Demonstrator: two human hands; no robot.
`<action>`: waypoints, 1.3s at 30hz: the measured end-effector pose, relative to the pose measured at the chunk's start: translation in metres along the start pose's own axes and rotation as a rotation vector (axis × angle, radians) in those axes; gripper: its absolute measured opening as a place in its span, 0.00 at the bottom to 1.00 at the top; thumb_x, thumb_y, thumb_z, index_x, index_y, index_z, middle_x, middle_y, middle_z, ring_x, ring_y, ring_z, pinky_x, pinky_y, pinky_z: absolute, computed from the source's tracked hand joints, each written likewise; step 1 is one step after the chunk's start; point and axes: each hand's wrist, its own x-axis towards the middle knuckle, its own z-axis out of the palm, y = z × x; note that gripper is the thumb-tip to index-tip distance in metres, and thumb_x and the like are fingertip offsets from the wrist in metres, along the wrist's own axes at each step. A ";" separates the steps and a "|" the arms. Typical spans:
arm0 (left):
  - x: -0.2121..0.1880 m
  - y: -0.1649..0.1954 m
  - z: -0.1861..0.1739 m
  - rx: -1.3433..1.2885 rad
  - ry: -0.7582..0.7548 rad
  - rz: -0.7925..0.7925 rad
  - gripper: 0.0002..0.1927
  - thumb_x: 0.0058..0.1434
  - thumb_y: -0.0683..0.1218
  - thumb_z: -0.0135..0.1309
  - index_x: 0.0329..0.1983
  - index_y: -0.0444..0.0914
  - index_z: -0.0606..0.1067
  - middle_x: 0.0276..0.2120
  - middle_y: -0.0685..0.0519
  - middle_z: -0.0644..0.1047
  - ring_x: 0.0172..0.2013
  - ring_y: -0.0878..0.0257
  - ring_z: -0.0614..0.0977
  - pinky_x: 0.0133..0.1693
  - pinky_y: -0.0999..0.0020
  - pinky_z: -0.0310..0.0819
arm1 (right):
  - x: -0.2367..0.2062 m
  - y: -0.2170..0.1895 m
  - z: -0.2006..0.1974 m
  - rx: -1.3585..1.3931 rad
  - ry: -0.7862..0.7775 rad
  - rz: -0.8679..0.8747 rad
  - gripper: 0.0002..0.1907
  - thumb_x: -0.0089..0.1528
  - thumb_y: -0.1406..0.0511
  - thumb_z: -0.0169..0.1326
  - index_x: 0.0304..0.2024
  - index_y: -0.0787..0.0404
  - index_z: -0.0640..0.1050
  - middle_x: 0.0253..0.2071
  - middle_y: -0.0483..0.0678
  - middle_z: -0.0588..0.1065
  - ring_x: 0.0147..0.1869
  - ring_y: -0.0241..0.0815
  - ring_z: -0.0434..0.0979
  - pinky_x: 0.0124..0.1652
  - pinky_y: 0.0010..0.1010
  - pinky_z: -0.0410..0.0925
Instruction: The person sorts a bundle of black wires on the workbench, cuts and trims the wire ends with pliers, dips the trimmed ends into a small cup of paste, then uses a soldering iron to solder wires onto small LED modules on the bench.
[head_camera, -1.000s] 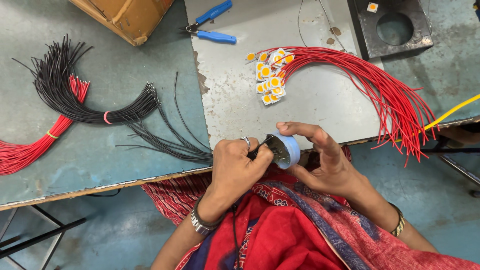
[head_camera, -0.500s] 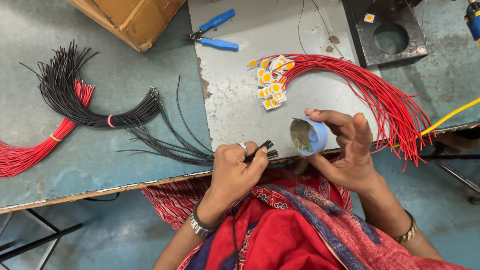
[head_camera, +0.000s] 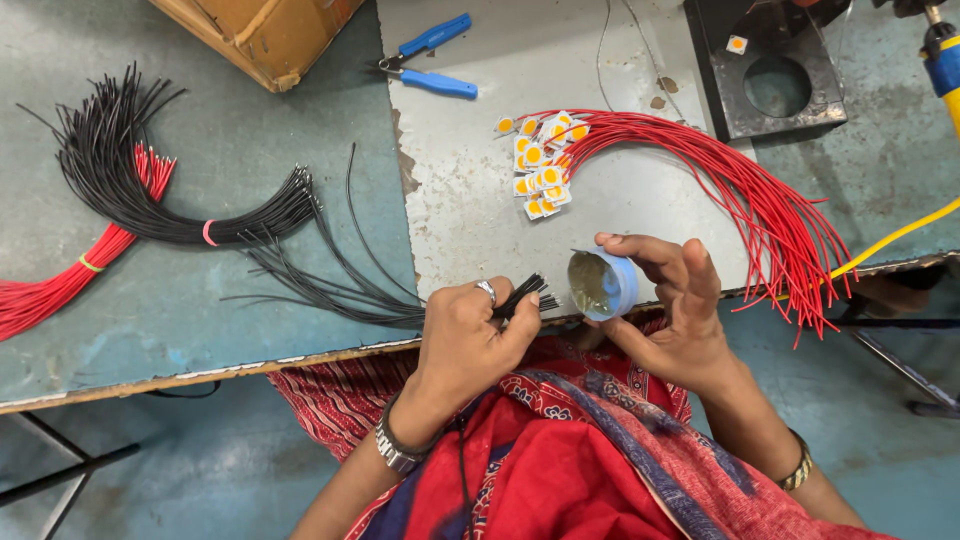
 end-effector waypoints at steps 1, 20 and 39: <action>-0.001 0.000 0.000 -0.002 0.005 0.004 0.19 0.59 0.46 0.61 0.18 0.34 0.68 0.13 0.44 0.67 0.16 0.48 0.73 0.20 0.57 0.63 | 0.000 0.000 0.001 0.008 -0.004 -0.010 0.68 0.54 0.79 0.65 0.78 0.33 0.36 0.64 0.60 0.66 0.71 0.56 0.71 0.66 0.48 0.70; -0.007 0.000 0.002 -0.001 0.120 0.141 0.20 0.55 0.43 0.65 0.18 0.36 0.64 0.14 0.48 0.65 0.15 0.54 0.71 0.21 0.61 0.64 | 0.001 -0.009 0.009 0.069 -0.067 -0.079 0.69 0.54 0.80 0.64 0.78 0.28 0.36 0.63 0.58 0.66 0.70 0.56 0.72 0.67 0.50 0.71; -0.007 -0.001 0.005 -0.062 0.095 0.024 0.21 0.55 0.43 0.65 0.20 0.36 0.63 0.14 0.52 0.65 0.13 0.64 0.69 0.19 0.66 0.62 | 0.006 -0.012 0.010 0.127 -0.099 -0.102 0.70 0.52 0.82 0.62 0.77 0.26 0.36 0.62 0.57 0.66 0.69 0.58 0.72 0.68 0.53 0.70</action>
